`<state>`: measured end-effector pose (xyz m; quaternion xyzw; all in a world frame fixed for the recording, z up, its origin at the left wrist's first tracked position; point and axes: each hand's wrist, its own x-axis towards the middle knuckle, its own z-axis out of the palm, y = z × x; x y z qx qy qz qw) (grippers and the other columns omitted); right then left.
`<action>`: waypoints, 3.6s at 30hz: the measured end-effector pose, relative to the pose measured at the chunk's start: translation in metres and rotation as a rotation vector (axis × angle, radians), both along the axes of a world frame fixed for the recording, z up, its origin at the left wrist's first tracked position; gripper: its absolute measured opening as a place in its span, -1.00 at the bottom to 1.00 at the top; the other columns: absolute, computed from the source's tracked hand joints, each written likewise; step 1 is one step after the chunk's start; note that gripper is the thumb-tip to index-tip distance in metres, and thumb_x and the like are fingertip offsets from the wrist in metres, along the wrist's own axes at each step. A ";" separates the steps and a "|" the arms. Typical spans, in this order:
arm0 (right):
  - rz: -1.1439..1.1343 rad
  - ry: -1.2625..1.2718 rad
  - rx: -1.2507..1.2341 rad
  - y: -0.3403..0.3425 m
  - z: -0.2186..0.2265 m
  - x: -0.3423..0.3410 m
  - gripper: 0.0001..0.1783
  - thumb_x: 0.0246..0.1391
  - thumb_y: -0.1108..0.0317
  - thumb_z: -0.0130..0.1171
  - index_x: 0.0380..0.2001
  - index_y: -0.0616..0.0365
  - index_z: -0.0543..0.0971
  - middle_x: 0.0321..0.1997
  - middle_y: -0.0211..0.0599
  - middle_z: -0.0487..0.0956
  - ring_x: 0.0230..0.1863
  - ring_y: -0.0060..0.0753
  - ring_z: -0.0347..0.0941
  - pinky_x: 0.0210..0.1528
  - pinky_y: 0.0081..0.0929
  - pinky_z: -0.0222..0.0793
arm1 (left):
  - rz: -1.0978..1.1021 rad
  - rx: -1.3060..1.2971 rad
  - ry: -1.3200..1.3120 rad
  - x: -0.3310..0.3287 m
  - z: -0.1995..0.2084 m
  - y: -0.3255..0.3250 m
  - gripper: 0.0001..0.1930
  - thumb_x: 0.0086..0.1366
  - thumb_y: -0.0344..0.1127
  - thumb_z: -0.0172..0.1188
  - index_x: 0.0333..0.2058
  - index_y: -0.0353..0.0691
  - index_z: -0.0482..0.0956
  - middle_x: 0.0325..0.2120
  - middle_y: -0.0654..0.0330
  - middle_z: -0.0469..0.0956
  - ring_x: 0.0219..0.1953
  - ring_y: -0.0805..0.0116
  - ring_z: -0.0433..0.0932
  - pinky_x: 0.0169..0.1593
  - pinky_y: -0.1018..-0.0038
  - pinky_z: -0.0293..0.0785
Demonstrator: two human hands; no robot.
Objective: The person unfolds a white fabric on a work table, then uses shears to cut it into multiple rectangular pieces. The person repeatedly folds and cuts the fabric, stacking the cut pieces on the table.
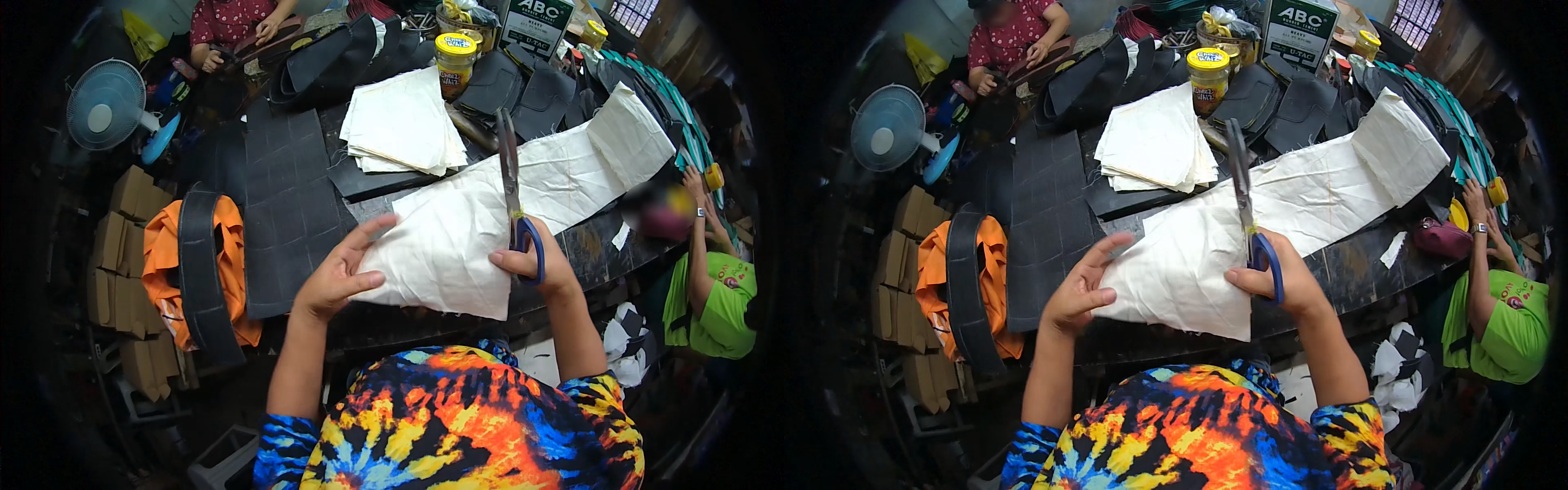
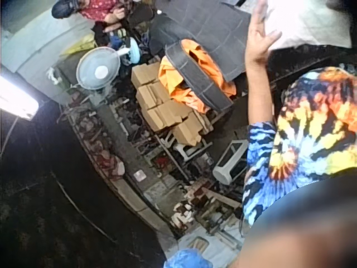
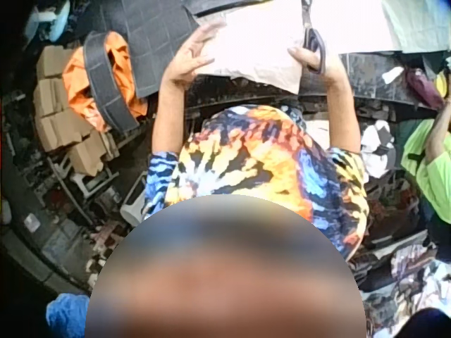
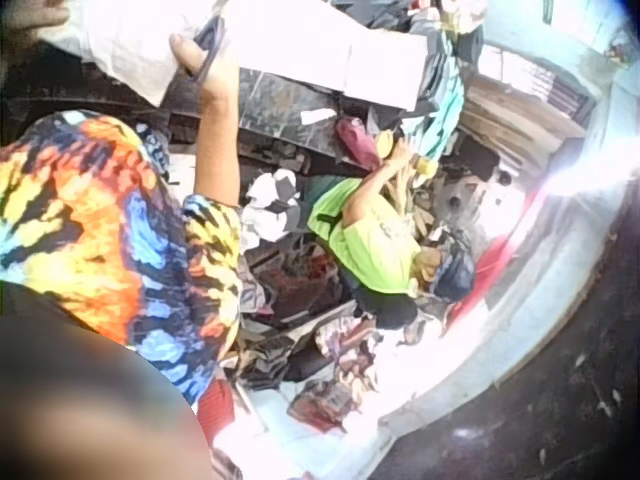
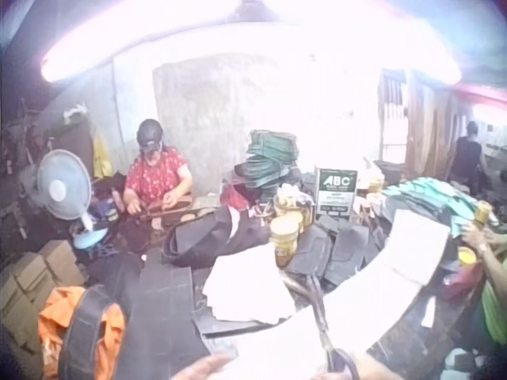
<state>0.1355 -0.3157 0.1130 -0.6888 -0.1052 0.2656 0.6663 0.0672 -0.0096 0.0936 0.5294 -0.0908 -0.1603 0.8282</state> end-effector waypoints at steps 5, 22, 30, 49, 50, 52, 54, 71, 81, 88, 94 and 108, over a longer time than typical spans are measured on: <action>-0.131 -0.181 -0.045 -0.015 0.020 0.007 -0.56 -0.13 0.32 0.43 -0.17 0.23 0.53 -0.37 -0.56 0.49 -0.35 -0.72 0.36 -0.28 -0.69 0.29 | -0.268 0.443 -0.258 0.042 0.041 -0.010 -0.55 0.17 -0.42 0.27 0.08 -0.34 0.55 0.00 0.11 0.60 0.09 0.39 0.51 0.24 0.46 0.31; 0.129 0.343 0.021 -0.097 -0.032 -0.097 -0.65 0.27 0.13 0.13 -0.38 0.24 0.52 -0.45 -0.26 0.58 -0.46 -0.50 0.53 -0.35 -0.55 0.47 | 0.544 0.752 -0.182 0.073 -0.039 -0.018 -0.63 0.26 -0.34 0.28 -0.01 -0.30 0.44 -0.32 0.13 0.58 -0.27 0.48 0.58 -0.22 0.57 0.48; 0.000 0.492 -0.090 -0.085 -0.054 -0.104 -0.58 0.24 0.01 0.11 -0.36 0.23 0.52 -0.49 -0.28 0.57 -0.52 -0.50 0.50 -0.45 -0.56 0.40 | 0.149 0.437 0.108 -0.050 -0.013 -0.061 -0.40 0.26 -0.42 0.28 0.22 -0.23 0.23 -0.44 0.21 0.55 -0.41 0.54 0.52 -0.31 0.65 0.45; 0.245 0.198 -0.134 -0.009 -0.045 -0.108 -0.62 0.18 0.08 0.17 -0.17 0.17 0.42 -0.24 -0.31 0.48 -0.19 -0.53 0.41 -0.06 -0.51 0.37 | 0.626 0.129 -0.030 -0.037 -0.044 -0.114 -0.43 0.36 -0.58 0.09 0.32 -0.34 0.17 -0.02 0.06 0.53 -0.08 0.46 0.56 0.01 0.55 0.54; 0.227 0.210 -0.118 -0.006 -0.045 -0.107 -0.62 0.18 0.08 0.17 -0.17 0.17 0.42 -0.25 -0.32 0.48 -0.18 -0.53 0.41 -0.06 -0.51 0.37 | 0.629 0.141 -0.034 -0.037 -0.044 -0.115 -0.42 0.35 -0.58 0.09 0.32 -0.34 0.18 -0.03 0.06 0.53 -0.08 0.47 0.57 0.00 0.55 0.54; 0.190 0.197 -0.067 0.001 -0.045 -0.107 -0.60 0.18 0.05 0.19 -0.20 0.17 0.42 -0.30 -0.33 0.47 -0.23 -0.53 0.39 -0.11 -0.50 0.36 | 0.631 0.144 -0.036 -0.038 -0.043 -0.115 -0.42 0.35 -0.59 0.09 0.32 -0.33 0.17 -0.02 0.06 0.53 -0.09 0.47 0.57 -0.02 0.56 0.55; 0.156 0.171 -0.014 0.006 -0.045 -0.109 -0.56 0.19 0.00 0.22 -0.24 0.19 0.42 -0.39 -0.35 0.44 -0.31 -0.51 0.36 -0.22 -0.48 0.34 | 0.631 0.127 -0.030 -0.038 -0.042 -0.117 -0.41 0.35 -0.60 0.09 0.32 -0.33 0.17 -0.02 0.07 0.52 -0.09 0.47 0.56 -0.04 0.57 0.55; 0.042 0.353 -0.053 0.006 -0.035 -0.115 -0.76 0.18 0.24 0.25 -0.36 0.14 0.45 -0.48 -0.50 0.47 -0.45 -0.67 0.44 -0.36 -0.64 0.39 | 0.630 0.139 -0.066 -0.038 -0.038 -0.119 -0.33 0.31 -0.64 0.10 0.35 -0.36 0.08 0.10 0.06 0.43 -0.11 0.51 0.55 -0.07 0.60 0.55; 0.008 0.340 -0.041 0.017 -0.030 -0.101 -0.75 0.16 0.23 0.30 -0.41 0.10 0.46 -0.53 -0.52 0.48 -0.51 -0.73 0.41 -0.44 -0.69 0.34 | 0.596 0.118 -0.137 -0.044 -0.037 -0.121 -0.35 0.31 -0.66 0.08 0.35 -0.36 0.10 0.02 0.06 0.48 -0.13 0.51 0.56 -0.07 0.60 0.53; 0.035 0.337 0.078 0.014 -0.022 -0.075 -0.72 0.19 0.17 0.26 -0.36 0.16 0.50 -0.52 -0.48 0.48 -0.51 -0.66 0.41 -0.41 -0.67 0.36 | 0.531 0.199 -0.145 -0.052 -0.041 -0.123 -0.37 0.30 -0.64 0.11 0.33 -0.33 0.19 -0.09 0.13 0.56 -0.23 0.60 0.53 -0.19 0.64 0.50; 0.079 0.317 -0.069 0.011 -0.019 -0.073 -0.68 0.16 0.13 0.30 -0.38 0.17 0.50 -0.52 -0.48 0.48 -0.51 -0.66 0.41 -0.45 -0.66 0.35 | 0.535 0.283 -0.141 -0.056 -0.043 -0.121 -0.38 0.30 -0.63 0.11 0.33 -0.32 0.21 -0.07 0.12 0.58 -0.25 0.58 0.54 -0.21 0.62 0.50; 0.123 0.231 -0.051 0.018 -0.011 -0.037 -0.67 0.13 0.12 0.31 -0.36 0.17 0.51 -0.49 -0.50 0.48 -0.51 -0.69 0.40 -0.44 -0.71 0.34 | 0.575 0.361 -0.232 -0.060 -0.050 -0.118 -0.39 0.26 -0.60 0.16 0.29 -0.27 0.29 0.02 0.00 0.58 -0.18 0.43 0.63 -0.14 0.54 0.55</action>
